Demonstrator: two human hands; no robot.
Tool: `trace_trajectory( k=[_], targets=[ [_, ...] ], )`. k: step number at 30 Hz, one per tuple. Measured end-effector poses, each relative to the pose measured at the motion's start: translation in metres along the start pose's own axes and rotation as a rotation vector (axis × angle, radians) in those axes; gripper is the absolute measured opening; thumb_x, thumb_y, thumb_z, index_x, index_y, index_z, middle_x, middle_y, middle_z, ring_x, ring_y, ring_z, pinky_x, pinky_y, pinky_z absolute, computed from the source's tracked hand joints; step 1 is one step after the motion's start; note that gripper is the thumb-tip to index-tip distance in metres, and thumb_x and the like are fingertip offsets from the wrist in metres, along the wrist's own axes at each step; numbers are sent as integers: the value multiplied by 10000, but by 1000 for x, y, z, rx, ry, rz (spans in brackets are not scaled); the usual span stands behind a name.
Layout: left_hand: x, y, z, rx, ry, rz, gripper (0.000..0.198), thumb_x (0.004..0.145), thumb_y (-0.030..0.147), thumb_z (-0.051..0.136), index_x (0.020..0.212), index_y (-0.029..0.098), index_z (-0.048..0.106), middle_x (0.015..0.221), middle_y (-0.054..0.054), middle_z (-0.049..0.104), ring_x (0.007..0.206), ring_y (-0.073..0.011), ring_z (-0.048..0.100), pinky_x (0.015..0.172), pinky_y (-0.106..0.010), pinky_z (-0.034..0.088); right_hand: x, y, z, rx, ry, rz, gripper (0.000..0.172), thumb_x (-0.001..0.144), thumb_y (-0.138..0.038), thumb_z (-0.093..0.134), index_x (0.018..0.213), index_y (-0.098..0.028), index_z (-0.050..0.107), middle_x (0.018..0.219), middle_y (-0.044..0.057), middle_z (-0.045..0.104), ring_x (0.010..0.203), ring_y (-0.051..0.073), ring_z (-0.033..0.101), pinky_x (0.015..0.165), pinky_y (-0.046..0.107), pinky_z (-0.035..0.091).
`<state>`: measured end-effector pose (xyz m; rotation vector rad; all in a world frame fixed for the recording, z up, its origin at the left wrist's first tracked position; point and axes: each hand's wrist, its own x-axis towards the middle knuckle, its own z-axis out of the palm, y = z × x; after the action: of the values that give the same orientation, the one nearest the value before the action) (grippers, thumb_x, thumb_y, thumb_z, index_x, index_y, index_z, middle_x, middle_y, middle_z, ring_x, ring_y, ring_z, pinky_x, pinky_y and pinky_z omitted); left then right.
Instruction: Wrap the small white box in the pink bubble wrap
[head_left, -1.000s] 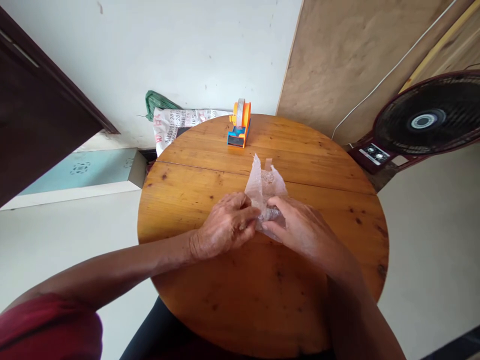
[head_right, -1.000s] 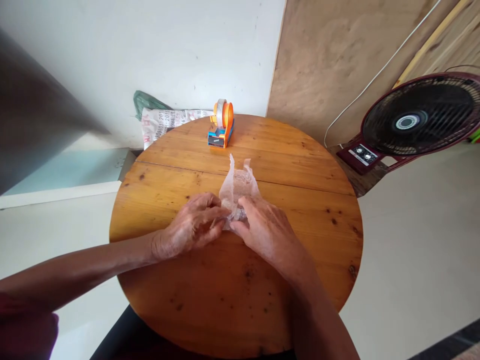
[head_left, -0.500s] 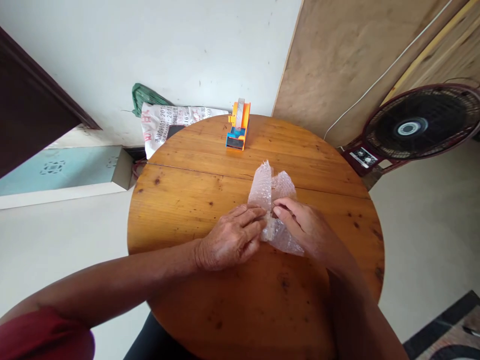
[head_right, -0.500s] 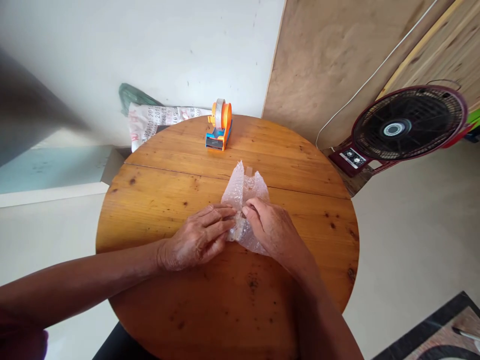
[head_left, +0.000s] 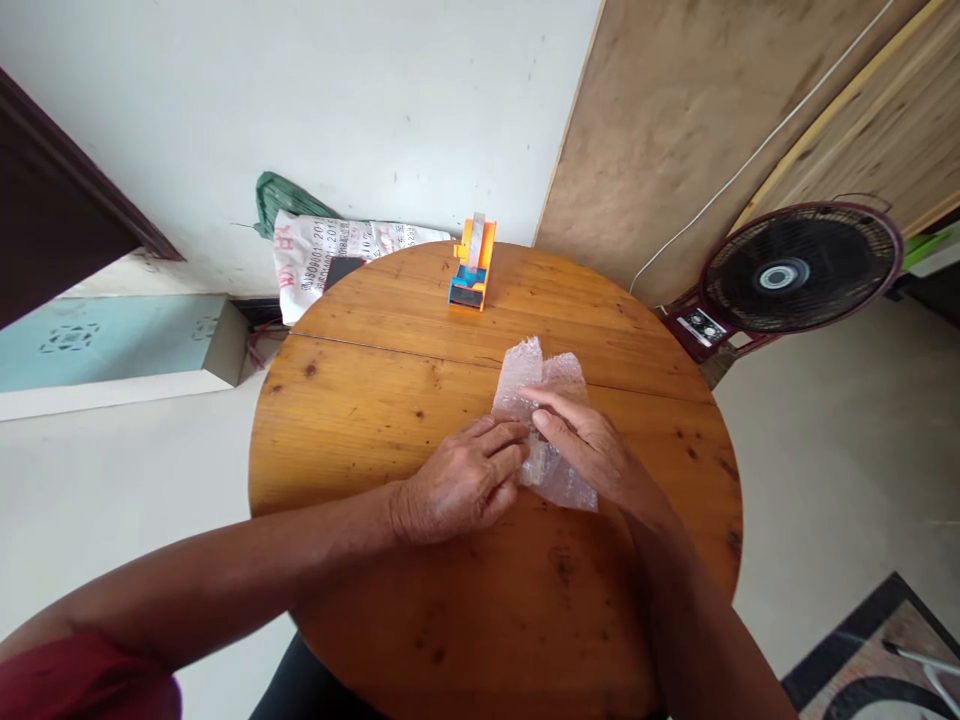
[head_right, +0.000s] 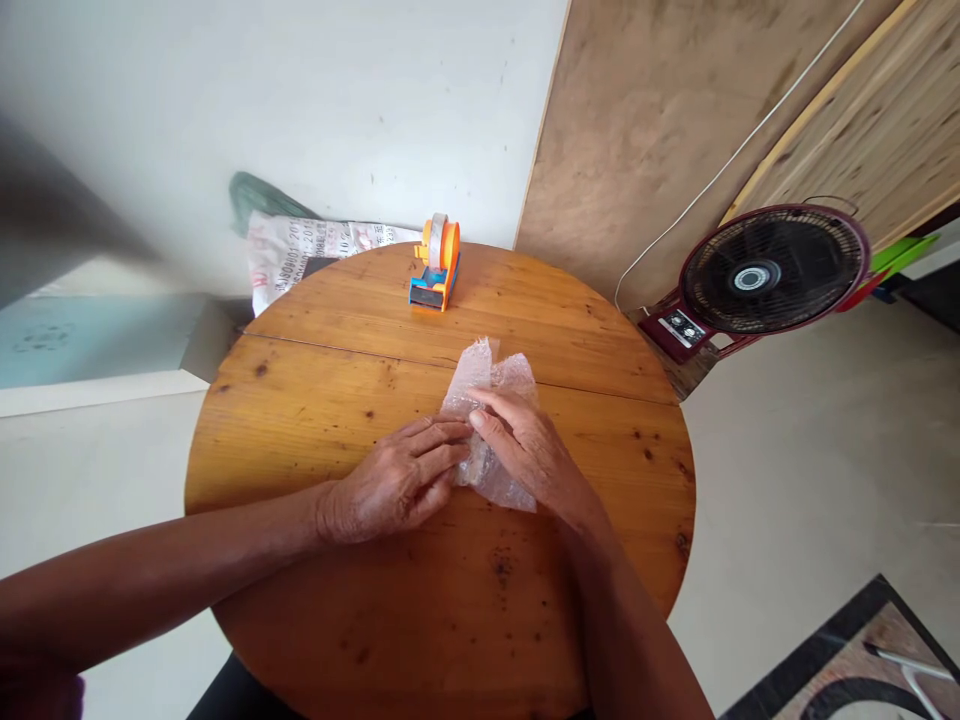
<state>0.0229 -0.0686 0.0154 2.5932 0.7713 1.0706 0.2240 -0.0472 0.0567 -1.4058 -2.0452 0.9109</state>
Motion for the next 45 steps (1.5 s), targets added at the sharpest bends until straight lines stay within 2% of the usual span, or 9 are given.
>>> trace_trajectory(
  k=[7, 16, 20, 25, 31, 35, 39, 43, 45],
  targets=[
    [1, 0, 0, 13, -13, 1, 234, 846, 93, 495, 1045, 131, 614, 1175, -136, 659, 1176, -245, 595, 1040, -409, 520, 5, 5, 1, -67, -28, 75, 409, 993, -445, 412, 1098, -190, 713, 1012, 59, 751, 895, 205, 684, 843, 329, 509],
    [-2, -3, -1, 54, -45, 20, 232, 875, 123, 485, 1053, 121, 634, 1178, -150, 658, 1131, -259, 603, 1005, -431, 529, 3, 3, -13, 155, -64, 83, 377, 960, -417, 492, 1185, -163, 656, 1013, 48, 715, 908, 174, 666, 823, 302, 508],
    [-2, -4, 1, 63, -40, 31, 226, 883, 138, 482, 1039, 125, 645, 1163, -144, 657, 1091, -255, 608, 971, -415, 541, -5, -9, -28, 113, -112, 130, 326, 886, -322, 580, 1169, -179, 660, 1092, 62, 715, 996, 195, 666, 902, 346, 509],
    [-4, -8, 5, 66, -9, 71, 288, 893, 154, 479, 1125, 114, 646, 1158, -147, 655, 1059, -260, 617, 959, -422, 543, -24, -20, -31, 20, -137, 202, 346, 801, -307, 656, 1123, -179, 679, 1038, 66, 727, 939, 212, 668, 862, 345, 516],
    [-4, -12, 7, 45, -27, 84, 293, 901, 161, 465, 1113, 119, 663, 1139, -141, 656, 1052, -254, 612, 964, -406, 541, -35, -5, -6, -33, 34, 243, 194, 759, -280, 567, 847, -161, 692, 763, 9, 652, 697, 152, 566, 604, 253, 419],
    [-5, -13, 9, 29, -40, 74, 297, 895, 160, 473, 1115, 112, 665, 1161, -157, 646, 1061, -264, 606, 975, -424, 532, -43, 5, 5, 31, 166, 275, 213, 737, -367, 606, 776, -165, 663, 669, -16, 573, 622, 131, 489, 567, 249, 374],
    [-5, -12, 9, 32, -46, 61, 286, 896, 153, 470, 1098, 127, 670, 1156, -144, 646, 1064, -257, 607, 971, -409, 531, -54, 13, 19, -48, 378, 303, 220, 736, -402, 626, 725, -184, 652, 731, 16, 596, 710, 173, 540, 676, 303, 434],
    [-4, -12, 9, 49, -54, 81, 278, 899, 148, 462, 1072, 108, 677, 1136, -149, 652, 1052, -265, 607, 964, -402, 531, -61, 21, 34, -158, 621, 295, 214, 694, -411, 668, 665, -199, 653, 1073, 117, 615, 1078, 274, 560, 958, 414, 423],
    [-4, -12, 9, 55, -60, 76, 279, 900, 150, 463, 1072, 107, 677, 1138, -147, 652, 1049, -268, 607, 965, -404, 529, -64, 21, 37, -125, 645, 315, 243, 703, -442, 660, 659, -204, 645, 1116, 119, 604, 1139, 282, 536, 985, 415, 408]
  ],
)
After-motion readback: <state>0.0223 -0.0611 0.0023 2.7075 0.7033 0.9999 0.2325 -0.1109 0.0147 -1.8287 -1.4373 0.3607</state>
